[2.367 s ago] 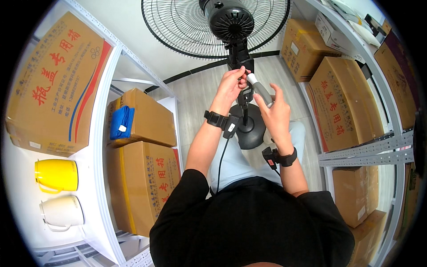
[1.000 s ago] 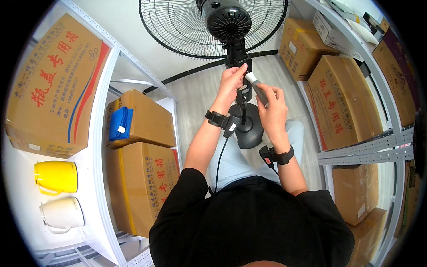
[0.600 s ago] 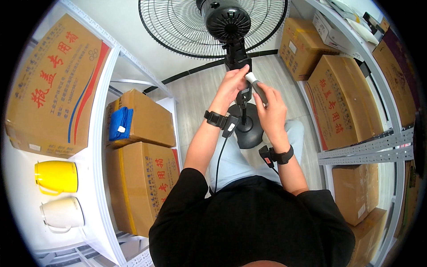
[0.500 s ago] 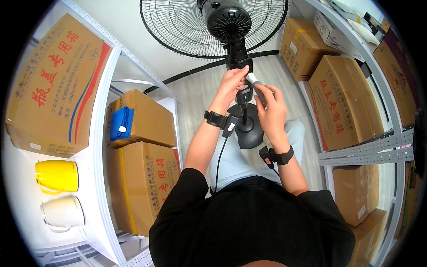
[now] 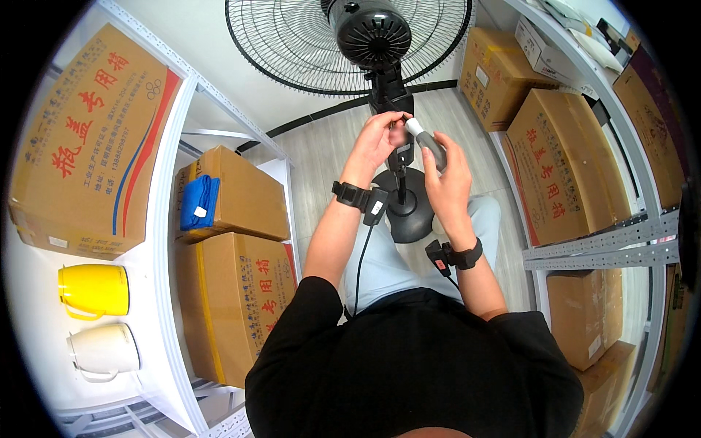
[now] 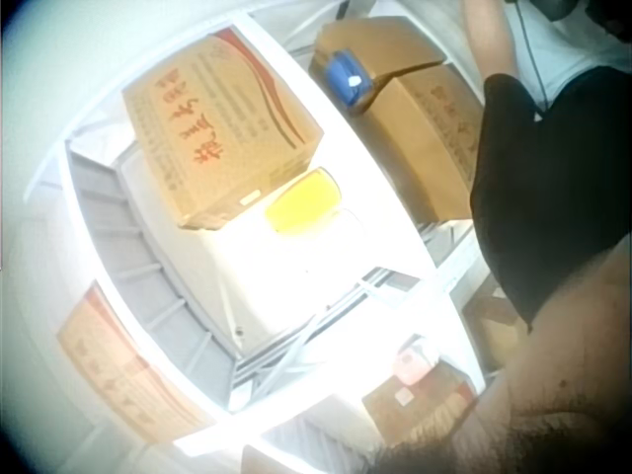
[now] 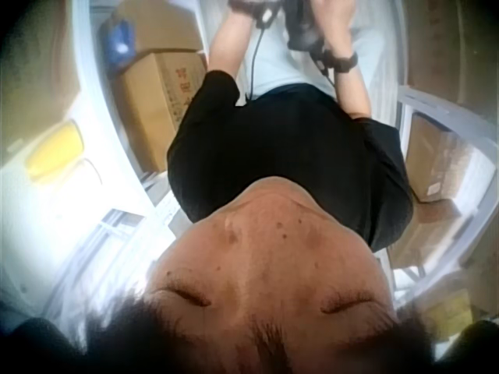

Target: The person disassembles a standing fan, removes the control panel, and uses a screwdriver to adjust internal components and wiring. They then reassemble the fan, securing the control panel and fan head.

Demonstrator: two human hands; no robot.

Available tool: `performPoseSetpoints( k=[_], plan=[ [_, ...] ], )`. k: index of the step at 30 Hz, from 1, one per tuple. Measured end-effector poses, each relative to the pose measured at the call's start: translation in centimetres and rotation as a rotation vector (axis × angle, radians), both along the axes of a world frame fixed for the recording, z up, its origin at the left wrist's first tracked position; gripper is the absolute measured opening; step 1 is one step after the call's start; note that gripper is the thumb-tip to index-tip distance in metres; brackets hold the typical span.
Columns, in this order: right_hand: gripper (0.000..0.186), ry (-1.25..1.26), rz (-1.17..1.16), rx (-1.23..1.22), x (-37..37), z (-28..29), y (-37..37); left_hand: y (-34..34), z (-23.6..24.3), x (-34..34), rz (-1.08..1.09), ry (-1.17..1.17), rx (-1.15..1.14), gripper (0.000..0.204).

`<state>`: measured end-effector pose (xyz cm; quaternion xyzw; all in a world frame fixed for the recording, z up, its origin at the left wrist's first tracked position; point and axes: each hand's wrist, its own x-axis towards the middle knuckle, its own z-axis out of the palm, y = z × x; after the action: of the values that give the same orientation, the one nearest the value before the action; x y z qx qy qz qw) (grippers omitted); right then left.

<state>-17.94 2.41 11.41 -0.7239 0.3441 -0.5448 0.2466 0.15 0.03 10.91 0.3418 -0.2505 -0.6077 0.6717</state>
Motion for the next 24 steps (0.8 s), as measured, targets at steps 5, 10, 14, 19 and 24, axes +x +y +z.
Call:
performPoseSetpoints(
  k=[5,10,14,19,24],
  plan=[
    [0.036,0.018,0.036,-0.149,0.3,-0.1,0.1,-0.2,-0.4,-0.1,0.056,-0.247,0.077,0.025],
    [0.037,-0.055,0.012,-0.056,0.0,0.3,0.6,-0.5,-0.3,-0.2,-0.019,-0.122,-0.006,0.026],
    [0.038,-0.066,0.048,0.168,-0.1,0.1,0.4,-0.5,0.0,-0.6,-0.022,-0.057,0.004,0.028],
    [0.038,-0.013,0.054,-0.064,0.1,-0.2,0.4,-0.7,-0.4,-0.2,0.07,-0.231,0.112,0.03],
    [0.034,-0.122,0.084,0.052,-0.1,0.5,1.0,-0.6,-0.5,0.1,0.004,-0.108,0.008,0.031]
  ],
)
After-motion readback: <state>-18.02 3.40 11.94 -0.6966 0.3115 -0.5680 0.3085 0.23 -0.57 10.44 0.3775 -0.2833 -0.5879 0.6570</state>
